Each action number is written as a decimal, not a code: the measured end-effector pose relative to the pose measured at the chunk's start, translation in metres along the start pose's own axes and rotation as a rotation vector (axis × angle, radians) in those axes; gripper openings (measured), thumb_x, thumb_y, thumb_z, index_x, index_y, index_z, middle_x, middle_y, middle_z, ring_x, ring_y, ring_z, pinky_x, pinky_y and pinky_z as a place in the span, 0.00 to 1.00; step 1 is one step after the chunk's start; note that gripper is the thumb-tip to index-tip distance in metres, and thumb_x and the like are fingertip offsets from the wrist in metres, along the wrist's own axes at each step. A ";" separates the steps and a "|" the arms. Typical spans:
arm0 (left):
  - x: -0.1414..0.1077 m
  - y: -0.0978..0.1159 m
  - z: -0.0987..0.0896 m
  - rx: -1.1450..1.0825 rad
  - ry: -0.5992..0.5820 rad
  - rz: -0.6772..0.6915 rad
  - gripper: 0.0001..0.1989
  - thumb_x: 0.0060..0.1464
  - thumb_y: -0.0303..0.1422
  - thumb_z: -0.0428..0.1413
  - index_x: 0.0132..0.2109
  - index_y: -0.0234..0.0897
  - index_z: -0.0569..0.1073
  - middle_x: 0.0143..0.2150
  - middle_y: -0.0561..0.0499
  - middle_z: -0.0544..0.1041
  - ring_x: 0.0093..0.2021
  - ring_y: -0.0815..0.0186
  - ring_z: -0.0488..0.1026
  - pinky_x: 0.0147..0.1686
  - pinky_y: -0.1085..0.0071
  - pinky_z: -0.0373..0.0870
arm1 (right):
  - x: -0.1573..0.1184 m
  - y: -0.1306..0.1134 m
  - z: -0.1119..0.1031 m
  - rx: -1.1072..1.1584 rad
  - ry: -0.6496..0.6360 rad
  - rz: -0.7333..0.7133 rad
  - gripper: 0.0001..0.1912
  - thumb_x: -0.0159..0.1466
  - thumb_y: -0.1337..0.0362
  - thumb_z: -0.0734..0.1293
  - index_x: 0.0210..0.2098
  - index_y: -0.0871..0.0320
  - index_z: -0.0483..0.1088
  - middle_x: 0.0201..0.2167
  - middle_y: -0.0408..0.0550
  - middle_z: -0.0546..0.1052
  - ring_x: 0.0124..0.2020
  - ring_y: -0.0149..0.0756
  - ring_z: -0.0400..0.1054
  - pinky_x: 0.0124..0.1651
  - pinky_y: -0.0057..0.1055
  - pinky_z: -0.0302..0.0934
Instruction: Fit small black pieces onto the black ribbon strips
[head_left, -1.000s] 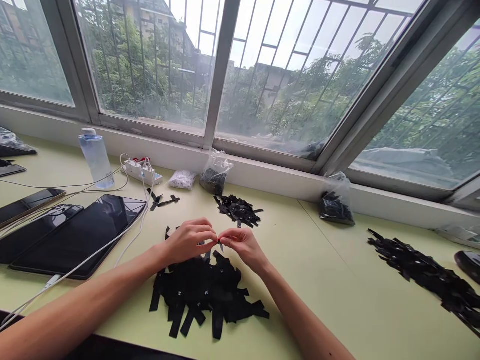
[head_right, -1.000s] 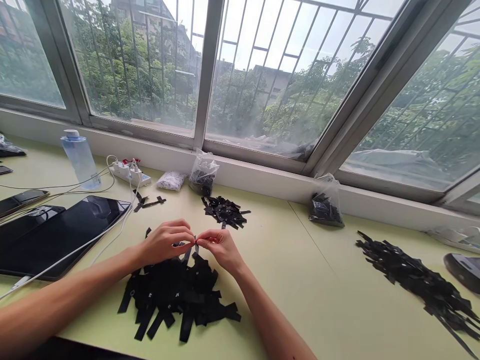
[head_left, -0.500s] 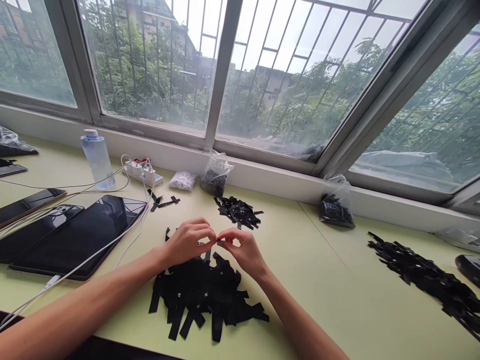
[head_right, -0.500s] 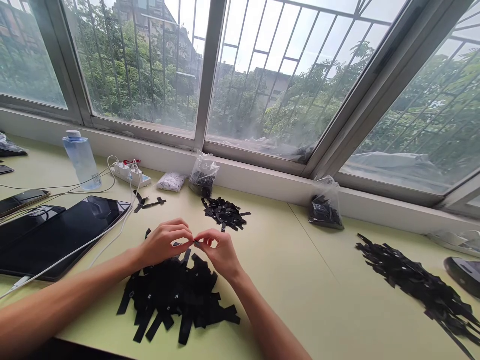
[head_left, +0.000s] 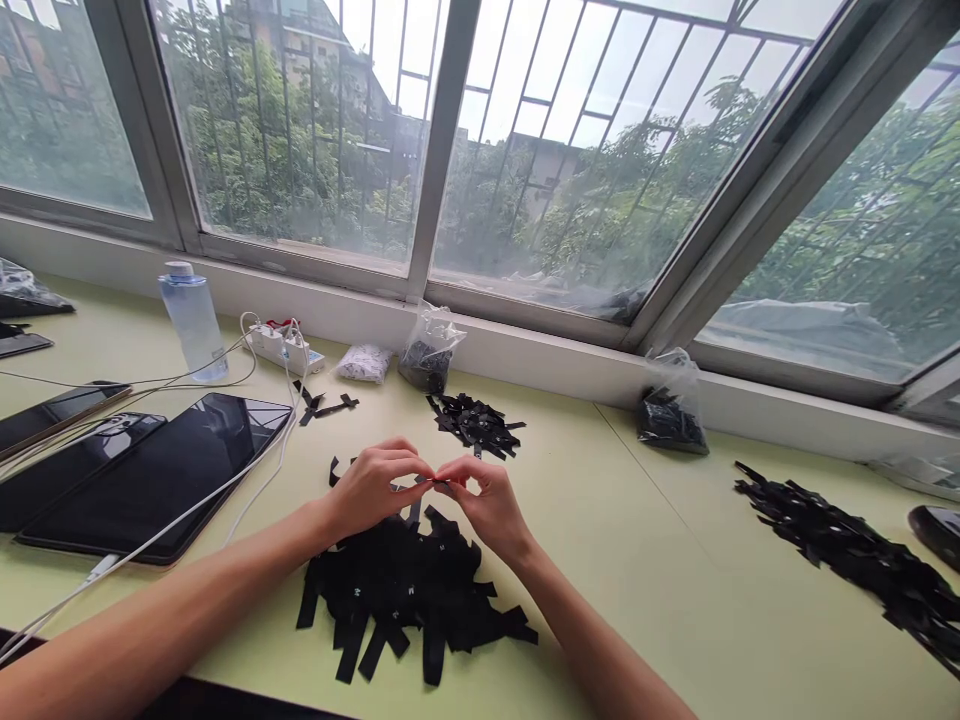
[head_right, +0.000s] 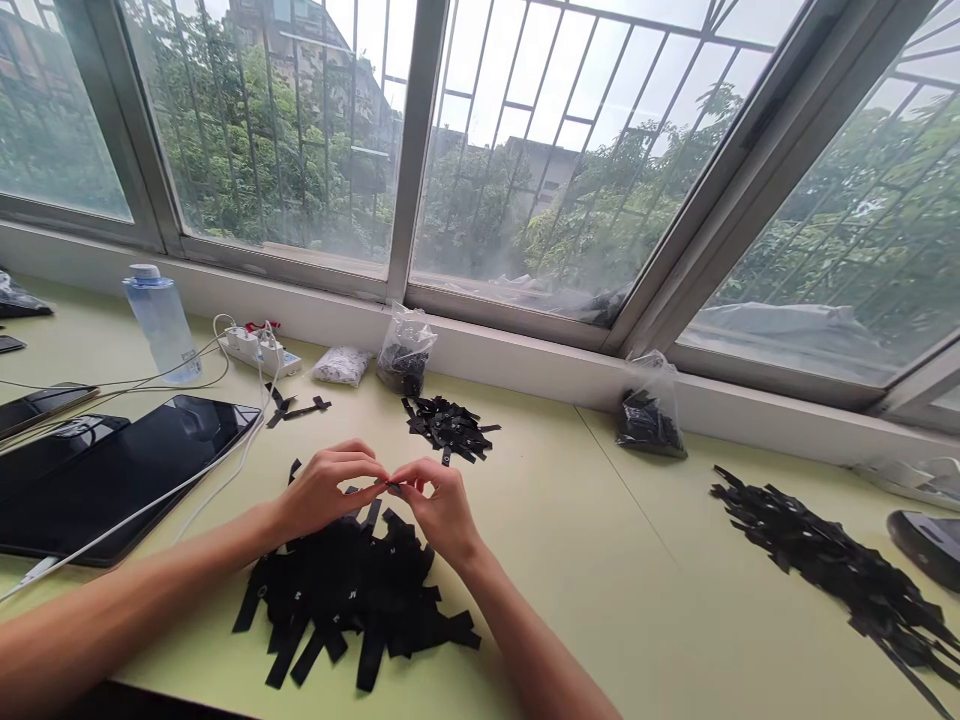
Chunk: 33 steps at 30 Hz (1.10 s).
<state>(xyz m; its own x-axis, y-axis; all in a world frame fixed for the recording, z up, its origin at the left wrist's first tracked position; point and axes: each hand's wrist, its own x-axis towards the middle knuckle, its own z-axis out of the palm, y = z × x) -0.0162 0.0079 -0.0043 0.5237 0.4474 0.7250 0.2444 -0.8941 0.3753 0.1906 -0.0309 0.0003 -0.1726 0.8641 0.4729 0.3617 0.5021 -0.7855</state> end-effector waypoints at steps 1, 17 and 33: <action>0.000 -0.001 0.001 0.007 0.001 0.007 0.06 0.60 0.28 0.59 0.43 0.40 0.79 0.36 0.51 0.82 0.40 0.64 0.75 0.41 0.67 0.74 | 0.000 0.000 0.000 -0.002 0.005 0.009 0.01 0.62 0.63 0.73 0.33 0.53 0.79 0.32 0.44 0.81 0.32 0.35 0.70 0.39 0.33 0.64; 0.001 0.002 -0.002 0.051 -0.015 0.071 0.05 0.60 0.27 0.58 0.39 0.39 0.79 0.35 0.50 0.82 0.38 0.63 0.75 0.40 0.66 0.74 | -0.002 -0.002 0.004 -0.080 0.049 0.001 0.03 0.62 0.65 0.71 0.32 0.53 0.78 0.30 0.45 0.79 0.31 0.36 0.69 0.39 0.34 0.65; 0.006 0.001 -0.004 0.141 0.085 0.100 0.06 0.60 0.28 0.59 0.43 0.40 0.78 0.37 0.50 0.82 0.39 0.63 0.76 0.40 0.66 0.75 | -0.004 -0.016 -0.006 -0.331 0.180 -0.337 0.11 0.67 0.71 0.62 0.37 0.51 0.74 0.37 0.48 0.78 0.38 0.40 0.71 0.42 0.39 0.67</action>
<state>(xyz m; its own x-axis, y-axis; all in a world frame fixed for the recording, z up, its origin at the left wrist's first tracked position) -0.0160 0.0092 0.0024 0.4814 0.3504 0.8034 0.3092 -0.9256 0.2184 0.1913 -0.0428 0.0136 -0.1796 0.6215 0.7625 0.5890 0.6888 -0.4227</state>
